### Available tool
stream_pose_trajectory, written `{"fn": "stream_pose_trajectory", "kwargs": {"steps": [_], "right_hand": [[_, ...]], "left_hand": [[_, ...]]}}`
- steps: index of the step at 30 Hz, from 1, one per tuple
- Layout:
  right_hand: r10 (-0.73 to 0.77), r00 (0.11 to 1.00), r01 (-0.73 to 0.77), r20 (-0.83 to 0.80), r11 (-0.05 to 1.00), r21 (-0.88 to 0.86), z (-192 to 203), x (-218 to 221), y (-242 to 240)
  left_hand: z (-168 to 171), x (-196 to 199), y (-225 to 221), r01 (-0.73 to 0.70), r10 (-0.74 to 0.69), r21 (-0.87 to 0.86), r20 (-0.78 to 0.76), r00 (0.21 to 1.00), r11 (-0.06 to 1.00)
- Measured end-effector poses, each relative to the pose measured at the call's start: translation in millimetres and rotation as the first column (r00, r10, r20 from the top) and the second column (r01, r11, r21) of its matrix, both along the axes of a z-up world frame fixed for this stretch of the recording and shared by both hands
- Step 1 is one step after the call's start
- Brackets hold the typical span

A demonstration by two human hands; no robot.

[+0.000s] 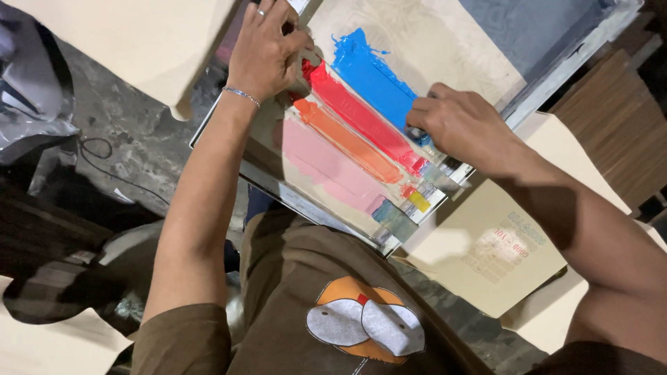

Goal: A person is manually screen printing designs onto fabric panels using multiple colors of ink and a squeegee.

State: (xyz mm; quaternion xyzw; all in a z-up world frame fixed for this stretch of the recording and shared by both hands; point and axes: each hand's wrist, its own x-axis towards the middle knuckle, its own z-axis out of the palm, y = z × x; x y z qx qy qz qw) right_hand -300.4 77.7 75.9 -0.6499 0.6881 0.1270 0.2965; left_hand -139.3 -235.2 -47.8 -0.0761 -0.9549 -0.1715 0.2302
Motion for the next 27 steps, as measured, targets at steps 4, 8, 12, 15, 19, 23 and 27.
{"fn": "stream_pose_trajectory", "kwargs": {"steps": [4, 8, 12, 15, 19, 23, 27], "right_hand": [[-0.044, 0.999, 0.044, 0.033, 0.999, -0.01, -9, -4, 30], [-0.086, 0.995, 0.089, 0.056, 0.994, -0.061, -14, -15, 27], [-0.143, 0.983, 0.173, 0.116, 0.935, -0.31, -17, -21, -23], [-0.049, 0.998, 0.062, 0.04, 0.889, -0.454, -36, -21, -66], [0.086, 0.991, -0.122, -0.1, 0.879, -0.461, -45, -8, -105], [0.118, 0.983, -0.16, -0.137, 0.922, -0.353, -37, -7, -101], [0.121, 0.984, -0.153, -0.135, 0.951, -0.267, -31, -3, -84]], "left_hand": [[-1, 1, -1, -0.007, 0.007, 0.006, 0.005, 1.0, 1.0], [0, -3, -2, -0.004, 0.005, 0.008, -0.055, 0.998, 1.0], [-3, -1, -2, -0.004, 0.004, 0.001, 0.003, 1.0, 1.0], [-1, -2, 0, -0.003, 0.003, 0.021, 0.008, 1.0, 1.0], [3, -2, 2, -0.035, 0.035, 0.001, 0.017, 0.999, 0.999], [4, -1, 0, -0.016, 0.02, -0.061, 0.065, 0.998, 0.998], [-2, -2, 1, -0.01, 0.01, -0.021, 0.017, 1.0, 1.0]]}}
